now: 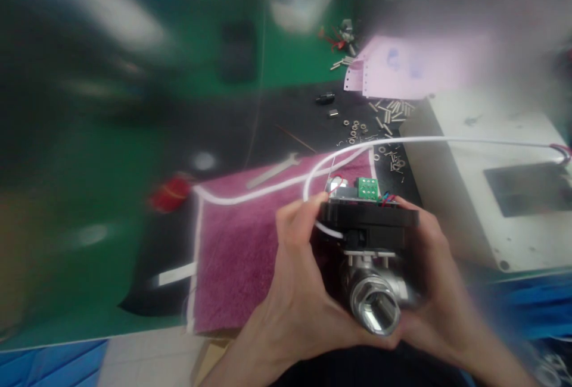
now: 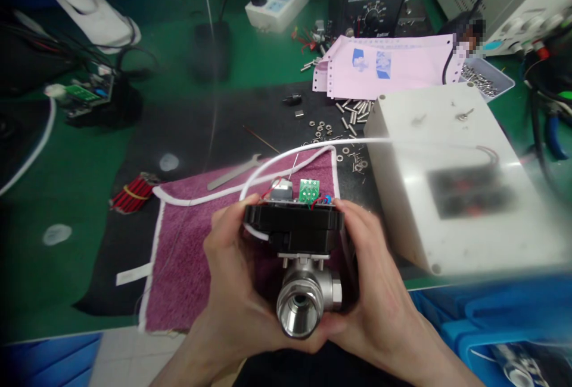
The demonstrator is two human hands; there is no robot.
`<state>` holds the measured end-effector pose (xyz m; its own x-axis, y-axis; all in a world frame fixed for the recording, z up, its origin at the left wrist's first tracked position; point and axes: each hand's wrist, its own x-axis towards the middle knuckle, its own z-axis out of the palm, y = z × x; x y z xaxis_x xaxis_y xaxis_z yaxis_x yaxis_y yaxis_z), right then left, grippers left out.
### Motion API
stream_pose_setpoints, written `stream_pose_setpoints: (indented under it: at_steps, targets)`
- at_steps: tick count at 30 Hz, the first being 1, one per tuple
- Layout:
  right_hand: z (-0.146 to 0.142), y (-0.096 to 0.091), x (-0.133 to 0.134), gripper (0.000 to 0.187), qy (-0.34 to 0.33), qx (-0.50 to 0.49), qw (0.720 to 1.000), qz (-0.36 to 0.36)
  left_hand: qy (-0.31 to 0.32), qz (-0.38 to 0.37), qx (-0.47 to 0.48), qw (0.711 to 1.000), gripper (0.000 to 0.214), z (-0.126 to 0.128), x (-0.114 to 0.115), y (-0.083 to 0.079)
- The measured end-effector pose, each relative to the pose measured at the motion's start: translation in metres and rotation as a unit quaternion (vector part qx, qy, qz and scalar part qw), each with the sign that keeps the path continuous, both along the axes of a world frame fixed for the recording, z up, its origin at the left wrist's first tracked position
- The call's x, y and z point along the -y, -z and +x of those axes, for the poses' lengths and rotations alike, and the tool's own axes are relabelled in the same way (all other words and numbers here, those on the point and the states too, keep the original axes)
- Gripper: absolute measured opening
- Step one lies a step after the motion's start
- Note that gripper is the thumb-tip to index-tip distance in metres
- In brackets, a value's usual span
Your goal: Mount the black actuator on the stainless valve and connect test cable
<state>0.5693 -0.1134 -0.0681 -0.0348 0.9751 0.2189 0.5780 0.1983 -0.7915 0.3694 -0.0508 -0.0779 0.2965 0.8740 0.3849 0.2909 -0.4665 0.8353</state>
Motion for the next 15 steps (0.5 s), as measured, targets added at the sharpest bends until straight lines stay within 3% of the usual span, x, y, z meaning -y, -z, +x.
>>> stream_pose_setpoints:
  at_steps: [10, 15]
  targets:
    - [0.0, 0.006, -0.001, 0.115, -0.002, 0.007, 1.0, 0.012, 0.03, -0.058, -0.025, 0.998, 0.156, -0.003, 0.006, -0.002]
    - [-0.001, 0.0, -0.003, 0.11, -0.002, 0.039, 0.999, 0.027, 0.023, -0.045, -0.051, 0.997, 0.158, -0.003, 0.003, -0.009]
